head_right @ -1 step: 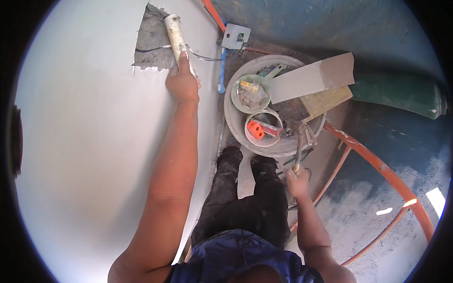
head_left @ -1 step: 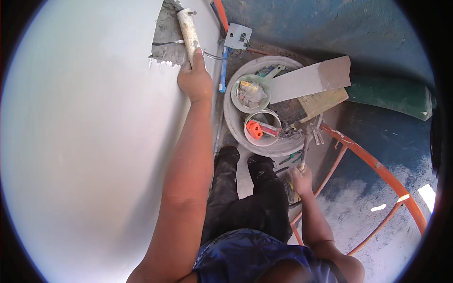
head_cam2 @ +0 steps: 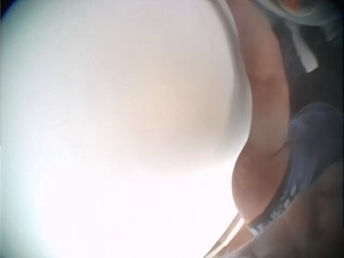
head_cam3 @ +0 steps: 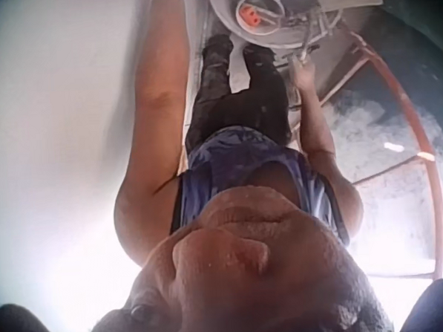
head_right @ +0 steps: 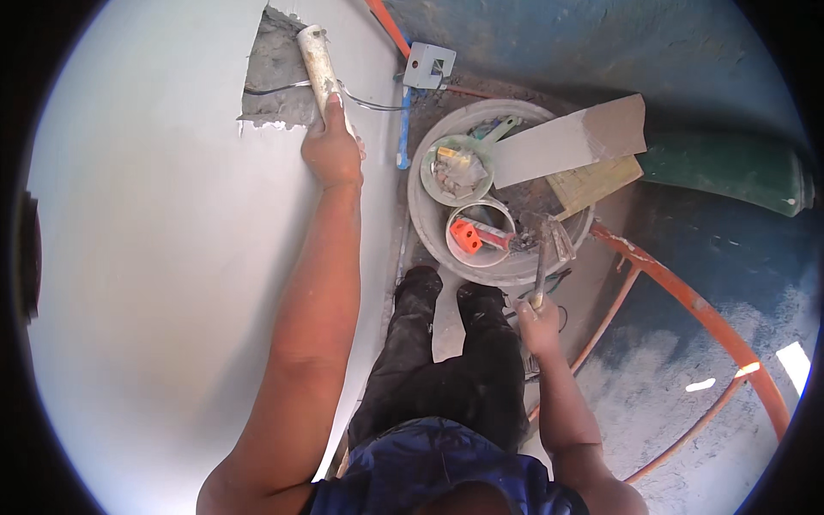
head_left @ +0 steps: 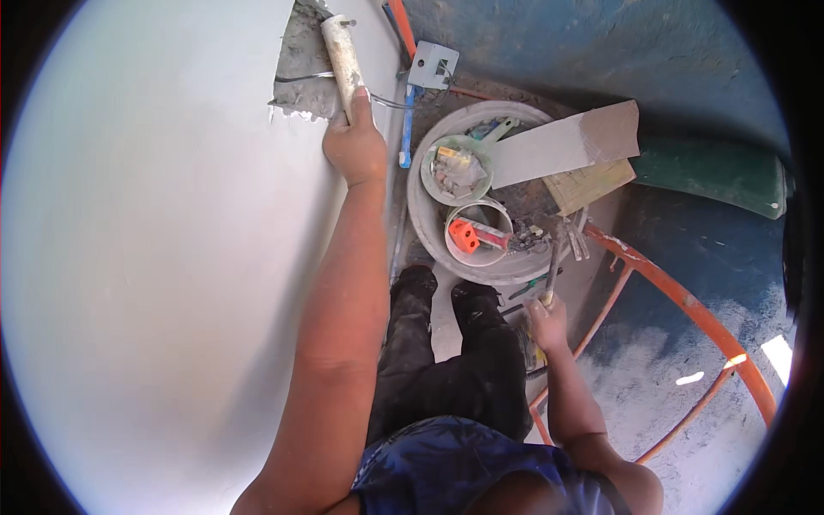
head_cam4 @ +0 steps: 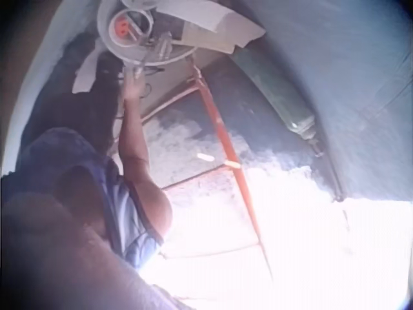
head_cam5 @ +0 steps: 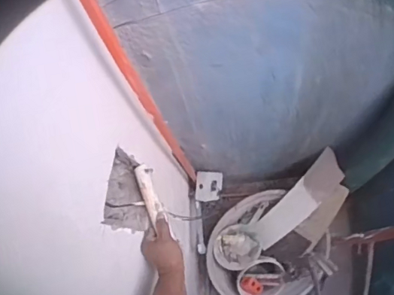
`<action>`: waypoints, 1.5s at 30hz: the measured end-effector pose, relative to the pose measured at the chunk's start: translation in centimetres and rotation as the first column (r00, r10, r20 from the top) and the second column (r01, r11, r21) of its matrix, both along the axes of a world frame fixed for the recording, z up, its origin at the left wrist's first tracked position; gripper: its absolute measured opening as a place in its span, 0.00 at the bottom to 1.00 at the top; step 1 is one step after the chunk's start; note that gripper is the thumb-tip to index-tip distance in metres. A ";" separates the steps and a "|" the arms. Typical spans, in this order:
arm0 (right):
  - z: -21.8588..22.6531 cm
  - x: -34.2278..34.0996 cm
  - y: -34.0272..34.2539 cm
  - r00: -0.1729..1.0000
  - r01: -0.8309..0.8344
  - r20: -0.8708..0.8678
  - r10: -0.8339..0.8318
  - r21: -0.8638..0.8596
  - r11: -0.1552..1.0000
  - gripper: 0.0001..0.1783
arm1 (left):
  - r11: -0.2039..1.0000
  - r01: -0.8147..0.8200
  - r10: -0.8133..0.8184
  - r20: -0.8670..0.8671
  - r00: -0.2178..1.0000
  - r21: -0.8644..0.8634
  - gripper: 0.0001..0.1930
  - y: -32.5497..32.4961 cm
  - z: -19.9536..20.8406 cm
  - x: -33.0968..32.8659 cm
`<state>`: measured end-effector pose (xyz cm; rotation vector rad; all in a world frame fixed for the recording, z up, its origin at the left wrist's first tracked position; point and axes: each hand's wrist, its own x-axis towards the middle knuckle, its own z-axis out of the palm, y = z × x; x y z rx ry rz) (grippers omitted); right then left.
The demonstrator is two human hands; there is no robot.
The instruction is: Install an electrical junction box into a masonry wall hole using a hammer and a PVC pipe segment for positioning and securing.
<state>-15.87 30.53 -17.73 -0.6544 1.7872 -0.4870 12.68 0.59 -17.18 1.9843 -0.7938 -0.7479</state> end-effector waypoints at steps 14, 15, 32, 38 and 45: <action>-3.0 17.0 -29.5 0.951 -0.204 0.057 0.303 -0.620 0.758 0.09 | 0.990 0.006 -0.016 -0.067 0.998 -0.140 0.22 0.4 -1.6 -0.2; -3.2 17.4 -30.1 0.955 -0.193 0.065 0.291 -0.608 0.770 0.10 | 0.994 -0.022 0.017 -0.040 0.999 -0.110 0.24 0.2 -1.6 -0.1; -1.6 13.0 -22.8 0.805 0.257 0.590 -0.053 -0.267 0.929 0.10 | 0.994 -0.033 0.021 -0.109 0.994 -0.107 0.23 0.3 -1.2 -0.2; -4.7 12.9 -22.8 0.925 0.066 0.349 0.149 -0.536 0.842 0.09 | 0.985 -0.071 0.040 -0.192 0.981 -0.158 0.21 -0.4 -3.1 -0.5; -6.1 14.2 -30.9 0.928 -0.271 -0.156 0.339 -0.907 0.323 0.11 | 0.940 -0.126 0.005 -0.353 0.936 -0.319 0.20 -1.9 -5.4 -1.0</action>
